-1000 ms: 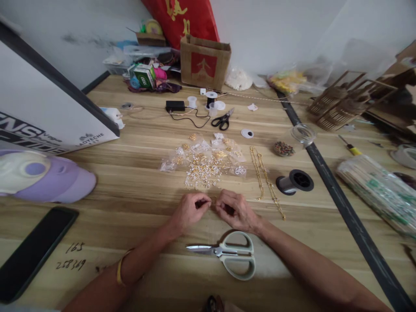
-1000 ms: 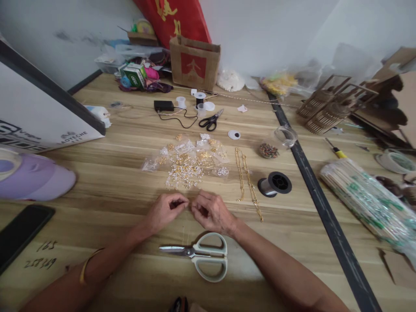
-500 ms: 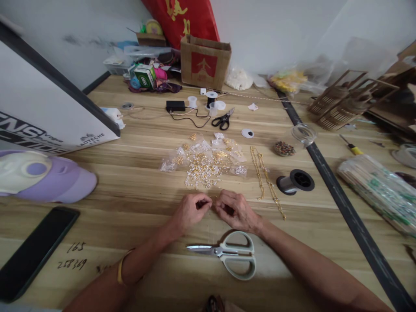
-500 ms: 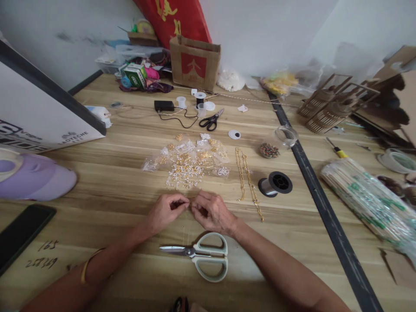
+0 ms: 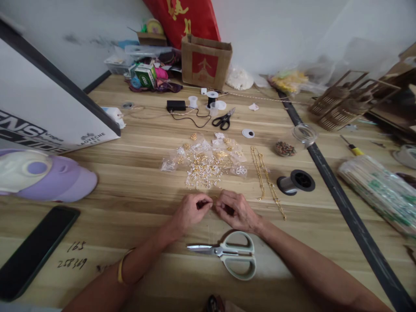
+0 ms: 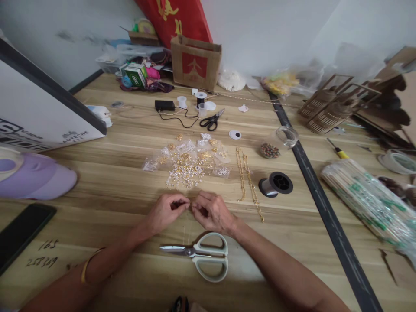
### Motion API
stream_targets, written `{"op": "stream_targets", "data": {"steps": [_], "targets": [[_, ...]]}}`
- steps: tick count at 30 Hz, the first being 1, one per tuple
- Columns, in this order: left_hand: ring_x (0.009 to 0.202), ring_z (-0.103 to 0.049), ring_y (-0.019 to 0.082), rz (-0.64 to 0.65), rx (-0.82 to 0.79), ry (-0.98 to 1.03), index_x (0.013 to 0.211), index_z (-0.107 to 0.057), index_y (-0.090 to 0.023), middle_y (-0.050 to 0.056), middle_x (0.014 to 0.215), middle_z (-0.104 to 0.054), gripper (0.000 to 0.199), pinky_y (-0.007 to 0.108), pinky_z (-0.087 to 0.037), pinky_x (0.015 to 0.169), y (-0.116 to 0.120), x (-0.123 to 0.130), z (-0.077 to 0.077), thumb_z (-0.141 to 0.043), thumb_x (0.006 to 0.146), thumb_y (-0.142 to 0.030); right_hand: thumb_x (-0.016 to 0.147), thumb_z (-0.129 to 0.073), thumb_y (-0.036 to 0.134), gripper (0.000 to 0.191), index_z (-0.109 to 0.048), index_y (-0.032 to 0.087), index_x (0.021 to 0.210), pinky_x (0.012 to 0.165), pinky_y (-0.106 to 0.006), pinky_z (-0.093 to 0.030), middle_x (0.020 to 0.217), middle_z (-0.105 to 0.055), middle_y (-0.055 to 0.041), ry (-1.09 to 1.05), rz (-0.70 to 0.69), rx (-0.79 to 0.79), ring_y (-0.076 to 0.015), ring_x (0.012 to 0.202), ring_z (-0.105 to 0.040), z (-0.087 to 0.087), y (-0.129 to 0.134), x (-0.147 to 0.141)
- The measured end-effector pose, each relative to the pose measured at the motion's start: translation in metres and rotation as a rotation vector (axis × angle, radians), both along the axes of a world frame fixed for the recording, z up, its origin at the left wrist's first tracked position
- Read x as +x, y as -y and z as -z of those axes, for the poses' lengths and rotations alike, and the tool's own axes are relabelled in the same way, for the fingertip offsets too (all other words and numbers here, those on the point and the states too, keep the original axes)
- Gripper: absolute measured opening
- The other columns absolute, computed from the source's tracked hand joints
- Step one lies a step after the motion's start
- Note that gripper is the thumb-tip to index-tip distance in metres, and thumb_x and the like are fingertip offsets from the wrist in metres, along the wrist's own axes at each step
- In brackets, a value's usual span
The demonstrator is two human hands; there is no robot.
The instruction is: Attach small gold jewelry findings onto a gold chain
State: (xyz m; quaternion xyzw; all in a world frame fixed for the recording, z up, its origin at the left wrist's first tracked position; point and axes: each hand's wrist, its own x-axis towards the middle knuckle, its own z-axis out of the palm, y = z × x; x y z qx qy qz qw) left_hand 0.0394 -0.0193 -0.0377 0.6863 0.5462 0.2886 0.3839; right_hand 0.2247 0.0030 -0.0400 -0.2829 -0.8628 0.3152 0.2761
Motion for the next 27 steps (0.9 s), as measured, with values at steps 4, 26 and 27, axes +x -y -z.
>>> {"op": "stream_targets", "data": {"steps": [4, 26, 27], "targets": [[0.065, -0.064, 0.015, -0.004, -0.009, 0.003, 0.075, -0.069, -0.013, 0.005, 0.073, -0.072, 0.011, 0.023, -0.047, 0.063, -0.0001, 0.0002, 0.0003, -0.058, 0.075, -0.012, 0.083, -0.049, 0.011, 0.008, -0.053, 0.017, 0.078, 0.056, -0.023, -0.037, 0.069, -0.051, -0.0012, -0.002, 0.001, 0.007, -0.0120, 0.062, -0.047, 0.0003, -0.0001, -0.0003], [0.059, -0.060, 0.013, 0.039, -0.206, 0.156, 0.080, -0.070, -0.011, 0.005, 0.070, -0.070, 0.018, 0.021, -0.046, 0.056, -0.0015, -0.0046, -0.0064, -0.056, 0.078, -0.022, 0.086, -0.049, 0.014, 0.007, -0.054, 0.017, 0.081, 0.058, -0.023, -0.038, 0.072, -0.052, -0.0020, 0.008, 0.004, 0.003, -0.0125, 0.063, -0.049, 0.0029, -0.0008, 0.0011], [0.058, -0.060, 0.013, 0.040, -0.219, 0.161, 0.079, -0.070, -0.010, 0.005, 0.069, -0.070, 0.018, 0.021, -0.046, 0.055, -0.0016, -0.0045, -0.0068, -0.056, 0.078, -0.022, 0.086, -0.050, 0.014, 0.007, -0.054, 0.017, 0.081, 0.058, -0.023, -0.038, 0.072, -0.052, -0.0019, 0.009, 0.006, -0.001, -0.0125, 0.063, -0.049, 0.0036, -0.0007, 0.0014]]}}
